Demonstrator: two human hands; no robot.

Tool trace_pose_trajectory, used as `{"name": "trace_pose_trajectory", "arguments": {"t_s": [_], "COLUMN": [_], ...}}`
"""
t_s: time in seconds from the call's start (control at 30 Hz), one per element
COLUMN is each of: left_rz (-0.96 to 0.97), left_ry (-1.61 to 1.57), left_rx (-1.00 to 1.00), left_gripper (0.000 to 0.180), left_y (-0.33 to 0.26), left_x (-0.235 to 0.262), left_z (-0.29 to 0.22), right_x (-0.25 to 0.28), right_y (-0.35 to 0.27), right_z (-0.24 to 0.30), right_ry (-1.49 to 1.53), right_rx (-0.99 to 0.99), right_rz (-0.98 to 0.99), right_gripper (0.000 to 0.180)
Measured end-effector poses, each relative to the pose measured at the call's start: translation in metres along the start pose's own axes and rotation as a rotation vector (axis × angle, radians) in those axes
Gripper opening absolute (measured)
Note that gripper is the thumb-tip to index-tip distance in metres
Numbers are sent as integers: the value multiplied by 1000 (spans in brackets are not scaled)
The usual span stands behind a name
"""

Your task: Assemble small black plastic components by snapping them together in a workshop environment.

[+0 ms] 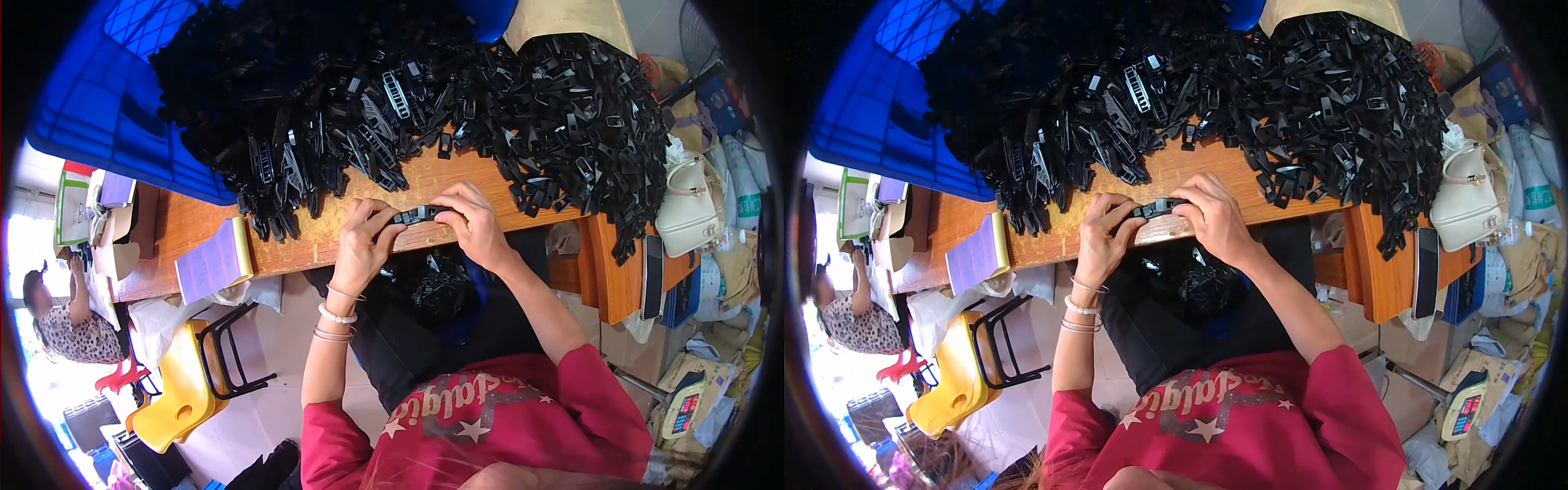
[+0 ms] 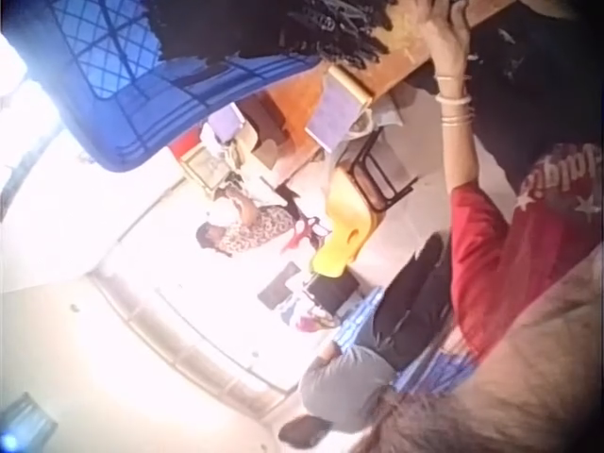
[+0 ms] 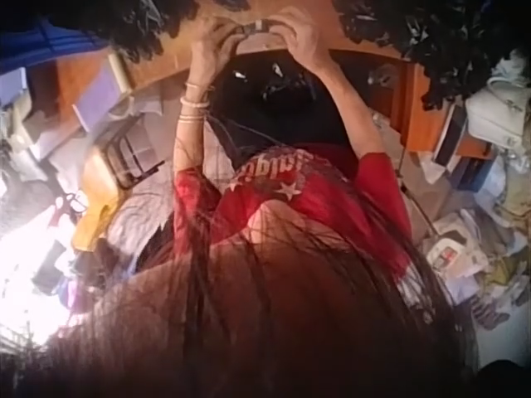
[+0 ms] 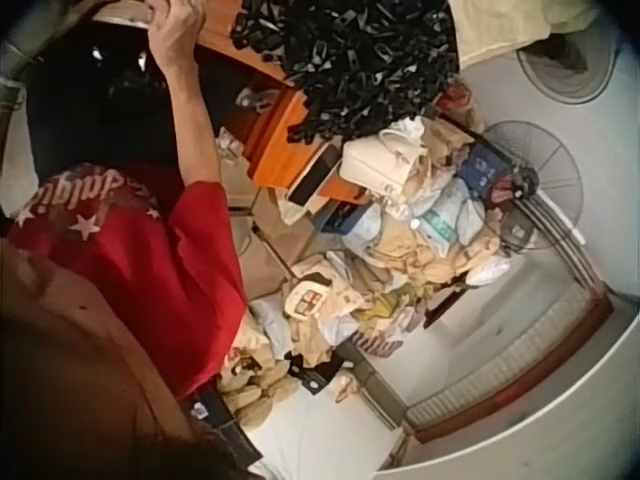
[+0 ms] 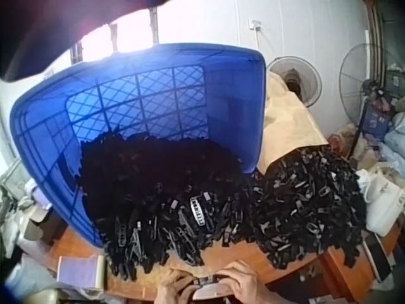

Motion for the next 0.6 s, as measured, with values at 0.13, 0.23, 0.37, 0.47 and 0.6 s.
{"name": "trace_pose_trajectory", "arguments": {"t_s": [0.13,0.23,0.37,0.47,0.6], "left_rz": [-3,-4,13,11,-11], "left_ry": [5,4,20,17,13], "left_rx": [2,8,-25,-50,-35], "left_gripper": [20,20,20,20,20], "left_y": [-2,1,1,1,3], "left_x": [0,1,2,2,-5], "left_z": [1,0,-3,-2,-3], "right_x": [2,7,1,0,-19], "right_y": [-1,-5,4,10,8], "right_z": [4,-3,0,1,0], "right_ry": [8,52,11,44,98], "right_rx": [-27,-106,-46,-44,-34], "right_rz": [-15,-36,29,64,42], "right_gripper": [15,16,14,13,14]}}
Point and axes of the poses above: each hand's wrist, its own y-axis towards the middle knuckle, its own x-axis out of the back of the hand, z = x × y, the point moved 2 cm from there along y, towards the middle knuckle, and after that the axes turned 5 degrees about -y, right-handed, at the moved point
